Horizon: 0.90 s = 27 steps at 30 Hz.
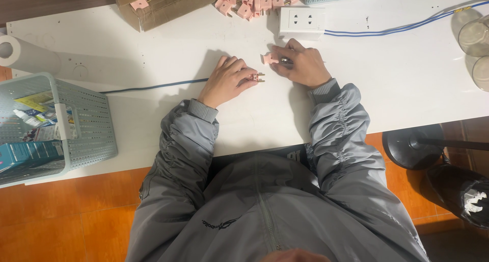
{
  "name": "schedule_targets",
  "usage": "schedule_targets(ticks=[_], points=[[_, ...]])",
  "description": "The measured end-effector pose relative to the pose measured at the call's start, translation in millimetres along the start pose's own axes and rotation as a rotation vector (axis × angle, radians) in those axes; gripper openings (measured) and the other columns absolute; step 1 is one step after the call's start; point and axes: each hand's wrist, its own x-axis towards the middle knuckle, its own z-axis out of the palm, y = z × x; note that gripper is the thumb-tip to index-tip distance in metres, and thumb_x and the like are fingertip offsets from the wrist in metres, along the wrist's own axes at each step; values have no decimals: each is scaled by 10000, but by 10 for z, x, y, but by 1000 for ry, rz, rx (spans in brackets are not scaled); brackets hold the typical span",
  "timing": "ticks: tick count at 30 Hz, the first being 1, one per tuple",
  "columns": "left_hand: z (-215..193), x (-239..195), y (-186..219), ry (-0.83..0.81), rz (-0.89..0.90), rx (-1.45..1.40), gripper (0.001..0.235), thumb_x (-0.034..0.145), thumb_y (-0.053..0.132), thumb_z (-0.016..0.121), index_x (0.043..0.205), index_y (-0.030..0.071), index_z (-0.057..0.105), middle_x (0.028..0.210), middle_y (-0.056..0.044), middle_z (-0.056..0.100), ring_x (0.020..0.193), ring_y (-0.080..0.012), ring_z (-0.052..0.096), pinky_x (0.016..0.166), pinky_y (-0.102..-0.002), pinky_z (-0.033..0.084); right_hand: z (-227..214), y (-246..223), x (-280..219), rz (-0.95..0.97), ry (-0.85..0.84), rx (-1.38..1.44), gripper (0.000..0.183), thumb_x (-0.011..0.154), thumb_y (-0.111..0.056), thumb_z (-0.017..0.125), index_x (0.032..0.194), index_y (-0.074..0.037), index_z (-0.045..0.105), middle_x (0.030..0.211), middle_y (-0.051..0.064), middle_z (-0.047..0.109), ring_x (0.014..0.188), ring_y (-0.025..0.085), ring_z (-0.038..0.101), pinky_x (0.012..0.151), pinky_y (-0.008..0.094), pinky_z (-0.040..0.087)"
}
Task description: Assembling an electrical plug by stripping wires, inserting them into terminals, and tightening screws with a screwdriver.
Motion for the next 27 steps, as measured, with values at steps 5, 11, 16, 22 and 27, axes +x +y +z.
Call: schedule_targets(ticks=[5, 11, 16, 22, 27], points=[[-142, 52, 114, 41, 19, -34, 187, 1127, 336, 833, 1228, 179, 820, 1029, -14, 596, 897, -229, 608, 952, -423, 427, 10, -6, 6, -105, 82, -52, 604, 1186, -556, 680, 1499, -50, 784, 1130, 74, 581, 653, 247, 627, 523, 419, 575], [-64, 38, 85, 73, 24, -34, 244, 1134, 396, 824, 1250, 183, 850, 967, 7, 695, 740, -234, 536, 908, -395, 432, 34, 22, 38, -167, 180, 236, 527, 1152, 145, 694, 1662, 42, 613, 1225, 139, 469, 1117, 332, 550, 922, 439, 593], [-68, 48, 77, 63, 25, -90, 269, 1110, 357, 859, 1285, 153, 857, 1032, -4, 791, 769, -219, 615, 913, -394, 435, 29, -60, 33, -73, 535, 310, 389, 1193, -149, 842, 1548, -37, 726, 1106, 111, 554, 1008, 283, 585, 935, 392, 532], [-98, 57, 92, 58, 5, -120, 256, 1110, 369, 858, 1255, 157, 858, 1026, 4, 786, 766, -233, 611, 900, -392, 438, -22, -475, 55, 69, 534, 784, 381, 1191, -125, 799, 1521, -30, 636, 1245, 133, 703, 1065, 229, 674, 1004, 368, 612], [-79, 58, 78, 46, -8, -103, 246, 1109, 385, 859, 1227, 169, 846, 1014, 1, 776, 791, -246, 628, 936, -403, 449, 62, -663, 49, 55, 453, 1016, 396, 1252, -188, 683, 1592, -36, 547, 1244, 150, 675, 1102, 309, 761, 948, 416, 708]])
